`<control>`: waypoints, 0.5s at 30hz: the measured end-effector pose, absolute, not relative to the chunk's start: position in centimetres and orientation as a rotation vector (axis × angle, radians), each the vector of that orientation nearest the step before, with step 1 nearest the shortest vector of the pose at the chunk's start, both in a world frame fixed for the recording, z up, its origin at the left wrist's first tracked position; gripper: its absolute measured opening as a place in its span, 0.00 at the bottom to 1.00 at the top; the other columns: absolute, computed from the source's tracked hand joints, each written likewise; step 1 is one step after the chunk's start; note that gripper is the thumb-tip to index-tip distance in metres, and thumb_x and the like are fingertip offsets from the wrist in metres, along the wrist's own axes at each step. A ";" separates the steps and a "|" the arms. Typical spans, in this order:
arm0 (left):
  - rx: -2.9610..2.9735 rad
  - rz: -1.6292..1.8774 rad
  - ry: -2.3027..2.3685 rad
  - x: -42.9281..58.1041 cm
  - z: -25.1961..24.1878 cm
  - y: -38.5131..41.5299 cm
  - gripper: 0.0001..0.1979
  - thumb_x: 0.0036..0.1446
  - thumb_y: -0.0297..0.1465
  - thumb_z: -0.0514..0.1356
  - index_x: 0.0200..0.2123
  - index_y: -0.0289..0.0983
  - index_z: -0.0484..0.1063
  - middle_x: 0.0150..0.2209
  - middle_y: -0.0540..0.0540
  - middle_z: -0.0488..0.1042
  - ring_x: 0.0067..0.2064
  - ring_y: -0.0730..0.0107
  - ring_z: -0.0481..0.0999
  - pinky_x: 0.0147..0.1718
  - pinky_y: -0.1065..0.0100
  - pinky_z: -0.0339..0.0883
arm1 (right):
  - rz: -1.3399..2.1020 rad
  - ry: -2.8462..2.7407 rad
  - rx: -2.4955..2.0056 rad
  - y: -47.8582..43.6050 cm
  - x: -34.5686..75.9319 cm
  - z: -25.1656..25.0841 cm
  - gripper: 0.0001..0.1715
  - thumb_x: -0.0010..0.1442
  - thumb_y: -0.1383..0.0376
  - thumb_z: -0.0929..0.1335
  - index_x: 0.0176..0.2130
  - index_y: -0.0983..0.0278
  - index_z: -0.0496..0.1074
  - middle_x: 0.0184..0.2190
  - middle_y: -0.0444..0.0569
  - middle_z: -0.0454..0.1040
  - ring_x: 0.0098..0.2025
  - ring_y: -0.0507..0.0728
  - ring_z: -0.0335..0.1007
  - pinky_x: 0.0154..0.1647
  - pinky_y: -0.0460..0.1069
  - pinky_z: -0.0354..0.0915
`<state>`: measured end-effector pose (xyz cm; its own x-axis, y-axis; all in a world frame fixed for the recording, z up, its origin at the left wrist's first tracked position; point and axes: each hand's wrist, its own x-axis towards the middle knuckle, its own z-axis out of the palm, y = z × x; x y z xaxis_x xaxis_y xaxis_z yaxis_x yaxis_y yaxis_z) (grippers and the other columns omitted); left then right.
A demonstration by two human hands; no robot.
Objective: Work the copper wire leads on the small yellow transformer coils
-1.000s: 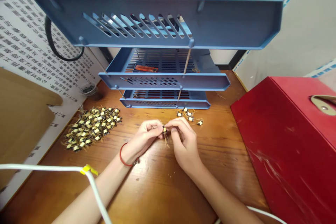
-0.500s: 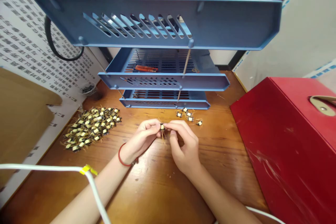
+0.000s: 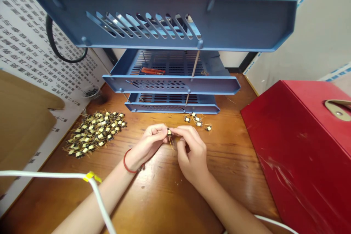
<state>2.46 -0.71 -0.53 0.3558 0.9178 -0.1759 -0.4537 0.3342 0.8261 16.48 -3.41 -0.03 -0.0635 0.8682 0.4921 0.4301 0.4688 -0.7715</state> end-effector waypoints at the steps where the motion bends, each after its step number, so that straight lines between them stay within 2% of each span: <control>1: 0.769 1.001 0.734 2.5 -0.5 -0.7 0.11 0.45 0.32 0.65 0.19 0.32 0.70 0.19 0.51 0.66 0.25 0.77 0.63 0.29 0.73 0.55 | 0.538 -1.678 -1.140 -3.4 16.5 0.0 0.18 0.55 0.77 0.59 0.39 0.61 0.71 0.33 0.47 0.70 0.36 0.54 0.67 0.35 0.49 0.63; 15: 0.812 0.957 0.746 2.4 -0.4 -0.7 0.10 0.45 0.32 0.65 0.20 0.32 0.71 0.18 0.51 0.68 0.24 0.77 0.64 0.30 0.73 0.55 | 0.645 -1.594 -1.136 -3.0 16.5 -0.3 0.18 0.54 0.79 0.58 0.35 0.61 0.69 0.30 0.45 0.69 0.34 0.53 0.66 0.34 0.49 0.63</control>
<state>2.43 -0.72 -0.41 0.3855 0.9043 -0.1833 -0.3988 0.3424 0.8507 16.45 -2.98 -0.27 -0.0237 0.9032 0.4286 0.3511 0.4089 -0.8423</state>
